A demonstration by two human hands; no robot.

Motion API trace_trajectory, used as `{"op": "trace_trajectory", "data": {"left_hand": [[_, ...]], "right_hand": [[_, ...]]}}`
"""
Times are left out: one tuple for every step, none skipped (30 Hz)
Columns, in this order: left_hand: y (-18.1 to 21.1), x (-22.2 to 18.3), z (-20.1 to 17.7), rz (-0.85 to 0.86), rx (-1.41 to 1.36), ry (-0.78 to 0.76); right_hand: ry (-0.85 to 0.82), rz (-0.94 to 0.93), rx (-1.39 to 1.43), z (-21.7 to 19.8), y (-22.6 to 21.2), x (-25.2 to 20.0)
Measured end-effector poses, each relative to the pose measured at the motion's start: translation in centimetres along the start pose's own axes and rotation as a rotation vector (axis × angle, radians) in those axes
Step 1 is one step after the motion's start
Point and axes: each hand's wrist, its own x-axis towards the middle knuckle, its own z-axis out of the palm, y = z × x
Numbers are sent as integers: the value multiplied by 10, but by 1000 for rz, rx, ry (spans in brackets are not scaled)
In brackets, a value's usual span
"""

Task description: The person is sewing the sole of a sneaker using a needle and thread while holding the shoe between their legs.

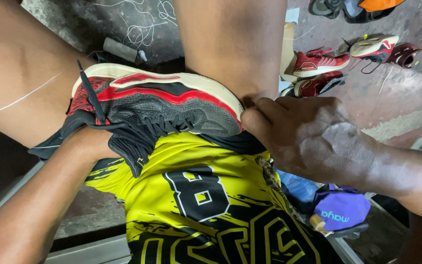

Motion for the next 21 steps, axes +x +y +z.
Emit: {"op": "trace_trajectory", "data": {"left_hand": [[0, -1, 0, -1, -14, 11], [-1, 1, -1, -2, -41, 18], [-1, 0, -1, -9, -63, 23], [-1, 0, -1, -20, -84, 31], [-1, -1, -1, -22, -100, 37], [0, -3, -1, -33, -119, 39], [0, -6, 0, -46, -140, 42], [0, -10, 0, -55, -151, 51], [0, -12, 0, -62, -167, 56], [1, -14, 0, -69, -182, 62], [2, -14, 0, -76, -198, 67], [2, -14, 0, -78, -209, 66], [3, -13, -1, -75, -217, 69], [4, -14, 0, -79, -230, 75], [4, -14, 1, -79, -242, 80], [5, -15, 1, -85, -257, 86], [5, -16, 1, -87, -271, 92], [6, -17, 2, -90, -286, 96], [6, -17, 2, -93, -306, 100], [7, -16, 2, -91, -320, 106], [7, -15, 3, -90, -336, 111]], "right_hand": [[-32, 17, 7, 2, 1, 1], [-64, 35, 18, 4, 1, 2], [-41, 18, 0, 6, 1, 1], [-17, 3, -16, 9, 1, 1], [7, -12, -33, 11, 1, -1], [4, -12, -33, 13, 1, -2], [2, -12, -33, 14, 1, -4], [1, -16, -36, 15, 2, -4], [12, -21, -24, 16, 2, -5], [23, -23, -13, 17, 1, -5], [35, -26, -1, 17, 1, -6], [54, -31, 4, 18, 1, -7], [73, -36, 9, 19, 1, -7], [91, -45, 14, 19, 1, -7], [86, -42, 11, 21, 1, -7], [79, -39, 9, 22, 2, -7], [73, -37, 8, 24, 2, -7], [95, -46, -1, 25, 2, -8], [117, -55, -10, 26, 2, -9], [141, -67, -22, 27, 2, -9], [144, -67, -24, 29, 2, -10]]}}
